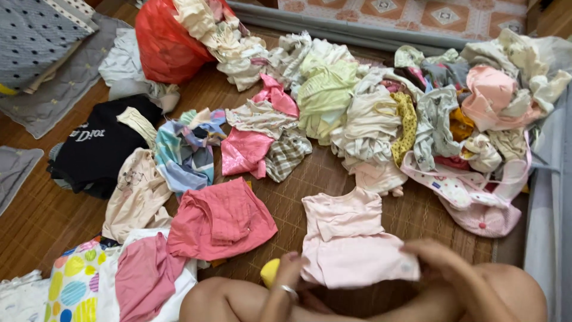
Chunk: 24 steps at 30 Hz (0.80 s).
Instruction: Folding and sorting a pile of baby clothes on a floor mat.
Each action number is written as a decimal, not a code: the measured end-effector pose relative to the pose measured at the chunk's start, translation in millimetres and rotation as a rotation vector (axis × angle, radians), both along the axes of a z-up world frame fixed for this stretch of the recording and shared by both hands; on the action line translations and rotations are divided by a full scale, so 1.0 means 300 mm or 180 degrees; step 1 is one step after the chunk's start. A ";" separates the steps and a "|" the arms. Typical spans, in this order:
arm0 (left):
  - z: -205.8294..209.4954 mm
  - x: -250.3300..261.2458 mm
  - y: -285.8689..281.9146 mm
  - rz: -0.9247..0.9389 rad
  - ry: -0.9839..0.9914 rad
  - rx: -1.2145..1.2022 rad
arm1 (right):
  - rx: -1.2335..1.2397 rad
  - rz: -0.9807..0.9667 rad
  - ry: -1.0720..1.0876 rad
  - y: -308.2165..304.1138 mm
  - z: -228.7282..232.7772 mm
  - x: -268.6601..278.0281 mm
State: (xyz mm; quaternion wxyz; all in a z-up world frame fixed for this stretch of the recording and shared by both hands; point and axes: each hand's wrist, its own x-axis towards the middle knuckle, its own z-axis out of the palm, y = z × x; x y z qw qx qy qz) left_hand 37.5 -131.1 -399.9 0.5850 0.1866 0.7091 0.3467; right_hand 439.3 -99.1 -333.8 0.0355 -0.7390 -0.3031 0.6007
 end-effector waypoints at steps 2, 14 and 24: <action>0.079 -0.034 0.061 0.0207 -0.1694 -0.0162 | 0.0022 -0.0715 0.0677 0.062 0.140 -0.021; -0.156 0.126 0.287 0.0235 0.1558 0.0286 | 0.0986 -0.1017 -0.0253 0.146 -0.003 -0.296; 0.225 -0.021 0.232 0.0151 -0.0945 0.0371 | 0.0978 -0.1314 0.1244 0.279 0.235 -0.536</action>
